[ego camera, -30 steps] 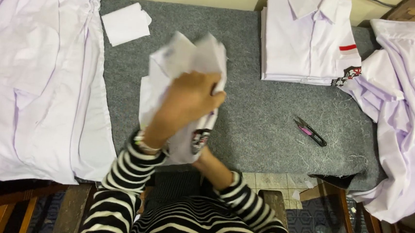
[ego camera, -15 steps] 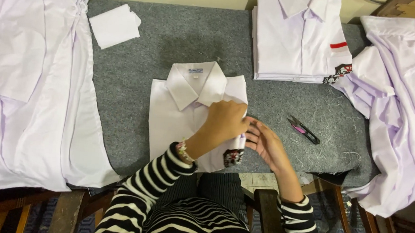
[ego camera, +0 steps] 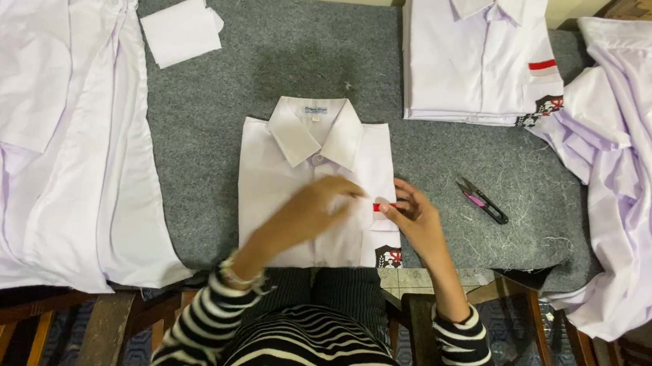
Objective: Folding white shirts and using a thread clipper to trim loose threads on a factory work table.
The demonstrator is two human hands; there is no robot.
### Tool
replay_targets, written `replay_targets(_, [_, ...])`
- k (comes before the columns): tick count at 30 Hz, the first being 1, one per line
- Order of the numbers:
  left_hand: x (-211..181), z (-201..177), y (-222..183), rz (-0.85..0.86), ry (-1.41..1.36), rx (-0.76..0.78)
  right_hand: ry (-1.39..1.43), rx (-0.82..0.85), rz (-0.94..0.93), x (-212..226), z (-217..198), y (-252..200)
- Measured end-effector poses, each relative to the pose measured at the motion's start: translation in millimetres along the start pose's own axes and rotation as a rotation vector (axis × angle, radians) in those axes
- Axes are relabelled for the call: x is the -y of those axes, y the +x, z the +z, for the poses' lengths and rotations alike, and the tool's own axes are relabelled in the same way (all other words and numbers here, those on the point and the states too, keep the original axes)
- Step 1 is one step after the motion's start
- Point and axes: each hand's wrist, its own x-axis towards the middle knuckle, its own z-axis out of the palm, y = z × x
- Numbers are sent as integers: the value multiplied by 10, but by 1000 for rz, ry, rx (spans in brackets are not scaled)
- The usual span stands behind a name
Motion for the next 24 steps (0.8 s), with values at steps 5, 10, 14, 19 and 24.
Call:
replay_targets(5, [233,-691,-496,-241,138,-638,-167,-25,18,-181,-102,277])
replay_targets(10, [627,-854,-714,-625,67,-546,-314,-14,-24,139,69,577])
replay_targets(14, [854,-899,-584,-680,12,-483,-475,-59,-129,200,159,819])
replay_targets(19, [942,-947,-396,-557,-18,-547,-291,-104,-247,-43,31,1045])
replay_targets(24, [1131,-1053,-250,-553,40,-458,-250,-92,-261,-127,-100,1125])
